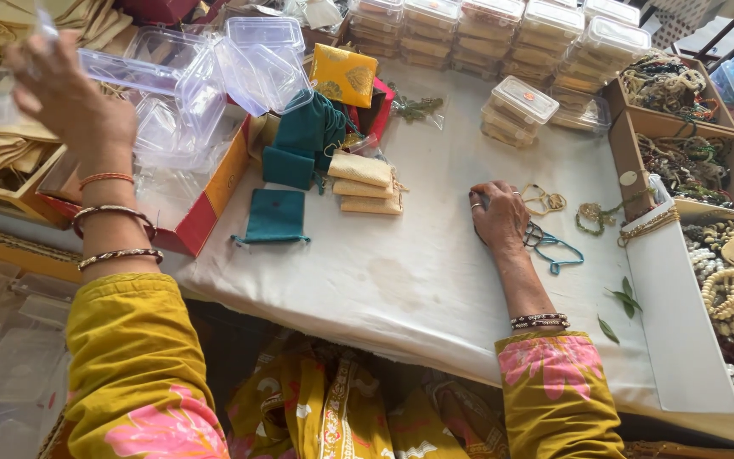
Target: The person picks up small beige fabric pouches from a stack on the table and places them one at a time into clear plastic containers, closing each lid and stacking the filled containers. At the end they handle a small piece of jewelry from a box.
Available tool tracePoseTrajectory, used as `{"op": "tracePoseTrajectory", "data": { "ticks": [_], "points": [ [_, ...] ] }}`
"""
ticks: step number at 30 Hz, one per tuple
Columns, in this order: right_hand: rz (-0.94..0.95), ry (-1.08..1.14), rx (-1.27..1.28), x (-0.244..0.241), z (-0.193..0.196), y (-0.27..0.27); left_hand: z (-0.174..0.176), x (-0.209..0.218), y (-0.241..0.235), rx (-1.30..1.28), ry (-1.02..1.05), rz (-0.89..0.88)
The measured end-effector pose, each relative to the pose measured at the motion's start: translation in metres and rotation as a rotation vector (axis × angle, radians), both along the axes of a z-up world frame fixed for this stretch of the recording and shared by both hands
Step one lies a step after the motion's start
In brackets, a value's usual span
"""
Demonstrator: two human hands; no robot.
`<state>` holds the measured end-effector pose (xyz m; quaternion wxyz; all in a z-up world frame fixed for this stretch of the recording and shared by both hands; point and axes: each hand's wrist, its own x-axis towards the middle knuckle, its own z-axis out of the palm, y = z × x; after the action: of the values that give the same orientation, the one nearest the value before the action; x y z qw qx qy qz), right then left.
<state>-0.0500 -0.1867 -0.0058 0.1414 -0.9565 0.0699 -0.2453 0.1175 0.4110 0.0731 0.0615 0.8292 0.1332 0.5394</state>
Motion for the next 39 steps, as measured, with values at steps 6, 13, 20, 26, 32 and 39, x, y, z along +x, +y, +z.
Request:
{"op": "tracePoseTrajectory", "data": {
  "ticks": [6,13,20,26,32,39],
  "points": [
    [0.0,-0.001,0.004,-0.001,0.002,0.001,0.013,-0.017,-0.025,0.198,0.126,-0.197],
    [-0.008,0.02,-0.006,0.001,-0.001,0.0,0.026,-0.053,-0.029,-0.09,0.982,-0.373],
    [-0.015,0.019,-0.002,0.001,0.001,0.001,-0.012,-0.04,-0.011,0.097,0.704,-0.387],
    [-0.003,0.001,-0.008,0.0,0.001,0.001,0.015,-0.055,-0.041,-0.127,0.704,-0.495],
    [-0.001,-0.001,-0.009,0.001,0.0,0.0,0.04,-0.053,-0.04,-0.843,0.163,-1.14],
    [-0.002,0.019,0.016,0.001,0.004,0.003,0.103,-0.113,-0.11,-0.812,-0.211,-1.521]
  ]
}}
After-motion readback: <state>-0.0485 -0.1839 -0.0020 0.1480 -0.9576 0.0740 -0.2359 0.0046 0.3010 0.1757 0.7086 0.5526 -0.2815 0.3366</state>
